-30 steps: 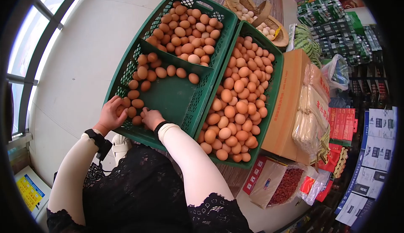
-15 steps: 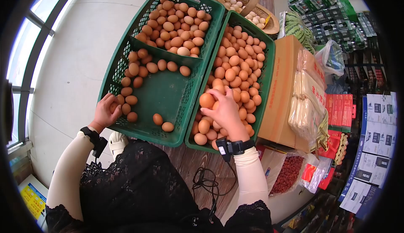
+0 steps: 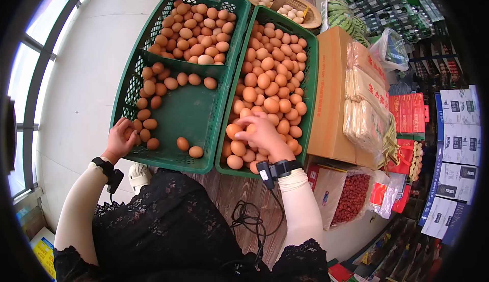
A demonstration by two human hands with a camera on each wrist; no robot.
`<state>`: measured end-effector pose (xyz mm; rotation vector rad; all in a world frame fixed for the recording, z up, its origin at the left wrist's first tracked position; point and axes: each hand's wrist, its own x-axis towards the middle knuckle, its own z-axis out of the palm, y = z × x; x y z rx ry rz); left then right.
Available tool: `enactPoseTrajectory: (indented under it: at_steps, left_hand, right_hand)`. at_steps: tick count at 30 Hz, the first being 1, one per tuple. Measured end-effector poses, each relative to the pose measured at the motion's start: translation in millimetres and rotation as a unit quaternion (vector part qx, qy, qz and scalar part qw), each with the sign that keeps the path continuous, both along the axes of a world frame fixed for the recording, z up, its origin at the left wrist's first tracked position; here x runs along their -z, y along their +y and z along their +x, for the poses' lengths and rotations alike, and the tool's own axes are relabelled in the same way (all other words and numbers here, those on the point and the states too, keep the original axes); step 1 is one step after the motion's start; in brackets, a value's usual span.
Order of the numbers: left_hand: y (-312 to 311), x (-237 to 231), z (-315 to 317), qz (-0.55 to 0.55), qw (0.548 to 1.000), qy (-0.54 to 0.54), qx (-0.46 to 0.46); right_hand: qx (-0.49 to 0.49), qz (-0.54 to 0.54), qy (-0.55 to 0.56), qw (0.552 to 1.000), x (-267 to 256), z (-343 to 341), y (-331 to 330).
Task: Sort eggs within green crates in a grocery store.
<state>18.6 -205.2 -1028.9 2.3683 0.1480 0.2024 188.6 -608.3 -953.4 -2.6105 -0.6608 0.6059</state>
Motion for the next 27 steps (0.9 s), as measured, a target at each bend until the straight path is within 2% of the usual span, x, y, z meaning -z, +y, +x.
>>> enactPoseTrajectory:
  at_steps: [1,2,3,4,5,6,8,13,14,16,18,19,20,22,24,26,27]
  left_hand:
    - [0,0,-1,0.001,1.000,0.002,-0.001]
    - [1,-1,0,0.001,1.000,0.001,-0.002]
    - [1,-1,-1,-0.002,1.000,0.005,-0.003]
    - [0,-1,-1,-0.004,1.000,0.009,-0.004]
    - [0,-1,-1,-0.004,1.000,0.007,-0.004]
    - [0,-1,-2,-0.006,1.000,0.004,-0.004]
    - [1,-2,0,-0.007,1.000,-0.001,-0.007]
    - [-2,-10,0,-0.010,1.000,-0.002,-0.001]
    - [1,-3,-1,-0.003,1.000,-0.001,0.002]
    - [0,-7,-1,-0.004,1.000,0.000,-0.007]
    - [2,-6,0,-0.011,1.000,-0.004,-0.006]
    - [3,-7,-1,-0.009,1.000,-0.001,-0.002]
    - [4,-6,-1,0.003,1.000,-0.001,-0.001]
    - [5,-5,-1,0.002,1.000,-0.001,0.002]
    - [5,-4,-1,-0.002,1.000,-0.005,-0.004]
    - [6,-1,-1,-0.007,1.000,-0.009,-0.011]
    - [6,0,-2,-0.012,1.000,-0.013,-0.006]
  right_hand:
    - [0.118,0.092,0.093,0.984,-6,7,-6]
    - [0.231,0.182,0.183,0.938,-12,13,-12]
    - [0.242,0.122,0.060,0.961,-11,18,-24]
    - [0.249,0.060,-0.065,0.964,-6,23,-37]
    - [0.232,0.011,-0.078,0.970,7,30,-51]
    - [0.231,0.011,-0.080,0.970,15,33,-60]
    - [0.188,-0.127,0.007,0.974,25,32,-70]
    - [0.131,-0.120,0.016,0.984,19,16,-45]
    - [0.148,-0.096,0.033,0.984,20,17,-44]
    - [0.073,-0.234,-0.048,0.968,3,21,-29]
    - [0.034,-0.157,-0.157,0.974,-22,24,12]
    - [0.041,-0.037,-0.099,0.994,-39,21,43]
    - [0.051,0.084,-0.039,0.994,-44,17,75]
    - [0.046,0.161,0.175,0.970,-25,10,134]
    - [-0.027,0.099,0.232,0.967,29,-6,187]
    - [-0.091,-0.090,0.216,0.968,63,-32,224]
    - [-0.143,-0.186,0.235,0.943,74,-40,238]
